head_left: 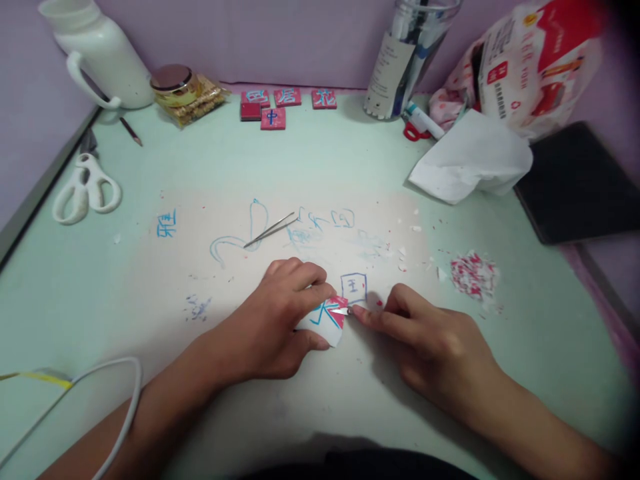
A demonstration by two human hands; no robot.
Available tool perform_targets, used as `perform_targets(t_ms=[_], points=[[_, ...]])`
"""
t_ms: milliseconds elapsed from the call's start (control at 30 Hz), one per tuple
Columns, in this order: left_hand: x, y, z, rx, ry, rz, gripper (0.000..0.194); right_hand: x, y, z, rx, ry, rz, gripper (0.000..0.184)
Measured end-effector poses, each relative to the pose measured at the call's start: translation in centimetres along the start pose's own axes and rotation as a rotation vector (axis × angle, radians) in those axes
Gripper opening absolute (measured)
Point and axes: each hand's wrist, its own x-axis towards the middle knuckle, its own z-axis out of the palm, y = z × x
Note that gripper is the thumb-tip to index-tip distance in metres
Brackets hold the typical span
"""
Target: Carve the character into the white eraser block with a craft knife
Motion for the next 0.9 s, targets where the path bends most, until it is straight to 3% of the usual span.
perform_targets(t_ms=[300, 900], points=[[-0.1, -0.2, 0.2, 0.008, 0.023, 0.014, 0.038, -0.7, -0.9, 0.7, -0.075, 0.091, 0.040, 0.045], [-0.1, -0.4, 0.2, -0.005, 0.021, 0.026, 0.035, -0.4, 0.5, 0.1, -0.092, 0.012, -0.041, 0.050]])
